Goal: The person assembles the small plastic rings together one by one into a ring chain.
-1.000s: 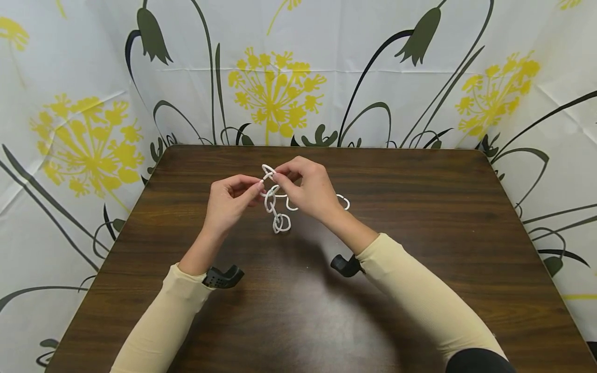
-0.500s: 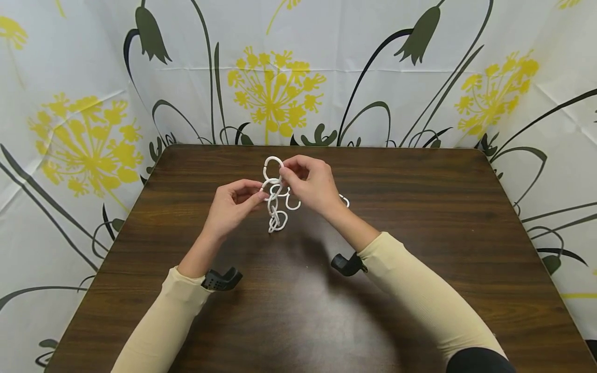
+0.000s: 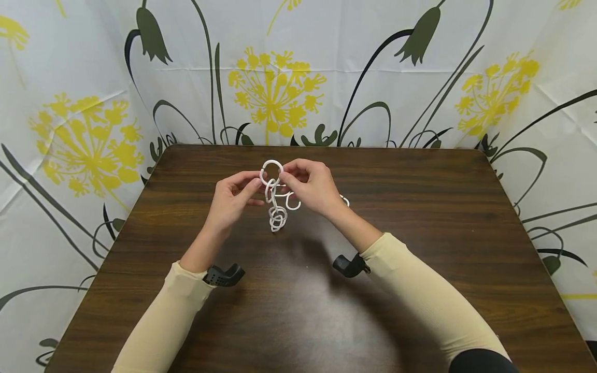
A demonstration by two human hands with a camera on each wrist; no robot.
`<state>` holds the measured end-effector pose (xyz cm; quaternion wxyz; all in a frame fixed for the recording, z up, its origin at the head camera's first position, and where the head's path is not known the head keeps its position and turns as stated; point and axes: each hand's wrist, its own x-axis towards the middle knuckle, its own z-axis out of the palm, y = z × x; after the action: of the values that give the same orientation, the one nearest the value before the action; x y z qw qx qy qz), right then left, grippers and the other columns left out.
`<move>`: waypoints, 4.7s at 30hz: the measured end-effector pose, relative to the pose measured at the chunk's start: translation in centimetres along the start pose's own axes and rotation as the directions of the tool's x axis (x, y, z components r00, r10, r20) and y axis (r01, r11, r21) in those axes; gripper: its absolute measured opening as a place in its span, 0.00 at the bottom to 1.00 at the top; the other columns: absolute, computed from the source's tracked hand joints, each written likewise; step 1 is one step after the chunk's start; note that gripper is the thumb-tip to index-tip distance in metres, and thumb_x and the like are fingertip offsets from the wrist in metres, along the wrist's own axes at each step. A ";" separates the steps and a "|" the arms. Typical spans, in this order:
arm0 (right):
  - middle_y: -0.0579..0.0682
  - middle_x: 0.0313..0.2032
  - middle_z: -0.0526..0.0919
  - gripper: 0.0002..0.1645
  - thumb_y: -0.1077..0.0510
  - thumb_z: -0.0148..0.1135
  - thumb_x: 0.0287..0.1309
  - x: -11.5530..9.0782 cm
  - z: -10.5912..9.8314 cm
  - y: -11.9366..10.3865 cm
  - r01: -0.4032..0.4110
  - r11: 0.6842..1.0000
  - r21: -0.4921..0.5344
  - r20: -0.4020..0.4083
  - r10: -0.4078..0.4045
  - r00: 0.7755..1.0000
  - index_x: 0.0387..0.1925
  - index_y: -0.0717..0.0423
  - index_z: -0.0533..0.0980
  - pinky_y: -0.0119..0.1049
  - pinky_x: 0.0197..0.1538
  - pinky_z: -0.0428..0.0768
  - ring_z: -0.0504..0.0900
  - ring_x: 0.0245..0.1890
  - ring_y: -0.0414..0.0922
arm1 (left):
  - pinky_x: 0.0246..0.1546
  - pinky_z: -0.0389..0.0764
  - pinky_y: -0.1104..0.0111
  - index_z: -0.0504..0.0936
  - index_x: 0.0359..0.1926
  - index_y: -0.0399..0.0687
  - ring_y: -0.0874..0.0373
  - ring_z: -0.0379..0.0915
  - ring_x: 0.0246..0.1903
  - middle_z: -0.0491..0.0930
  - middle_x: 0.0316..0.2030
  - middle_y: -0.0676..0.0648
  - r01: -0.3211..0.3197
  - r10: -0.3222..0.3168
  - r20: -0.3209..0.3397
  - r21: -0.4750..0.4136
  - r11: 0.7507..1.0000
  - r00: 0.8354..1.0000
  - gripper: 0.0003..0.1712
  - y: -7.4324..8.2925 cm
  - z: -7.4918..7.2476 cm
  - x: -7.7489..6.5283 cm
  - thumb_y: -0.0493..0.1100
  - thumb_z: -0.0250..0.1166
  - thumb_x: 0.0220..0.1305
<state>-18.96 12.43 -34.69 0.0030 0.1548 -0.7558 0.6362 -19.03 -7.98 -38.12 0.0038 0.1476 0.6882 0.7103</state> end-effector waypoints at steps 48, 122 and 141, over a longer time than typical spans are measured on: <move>0.65 0.33 0.81 0.13 0.60 0.58 0.69 -1.9 -8.1 9.5 -0.268 0.912 -0.311 -0.072 0.258 0.963 0.44 0.68 0.78 0.36 0.28 0.82 0.77 0.21 0.45 | 0.26 0.85 0.67 0.80 0.48 0.25 0.56 0.80 0.32 0.83 0.35 0.42 0.031 -0.031 -0.002 0.017 0.999 1.000 0.14 -0.4 0.2 0.0 0.35 0.63 0.67; 0.62 0.34 0.82 0.10 0.63 0.60 0.67 0.8 -0.3 0.1 0.025 0.997 0.072 -0.015 -0.024 1.000 0.44 0.68 0.77 0.47 0.31 0.86 0.85 0.30 0.57 | 0.35 0.85 0.52 0.85 0.45 0.34 0.49 0.82 0.36 0.84 0.41 0.34 0.054 -0.073 0.089 0.203 0.978 0.993 0.11 -0.1 -0.9 -0.4 0.38 0.66 0.65; 0.67 0.31 0.82 0.11 0.61 0.62 0.66 0.1 0.0 0.5 -0.069 0.994 0.082 0.086 0.062 0.994 0.44 0.67 0.78 0.40 0.26 0.84 0.83 0.25 0.50 | 0.29 0.85 0.66 0.81 0.50 0.29 0.57 0.81 0.34 0.85 0.41 0.48 0.033 -0.033 0.003 0.018 0.999 0.999 0.15 1.0 -0.3 -0.1 0.36 0.64 0.67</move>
<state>-19.21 12.47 -35.16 -0.0559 0.1565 -0.7321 0.6606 -18.77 -8.39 -37.18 0.0152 0.1373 0.6970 0.7037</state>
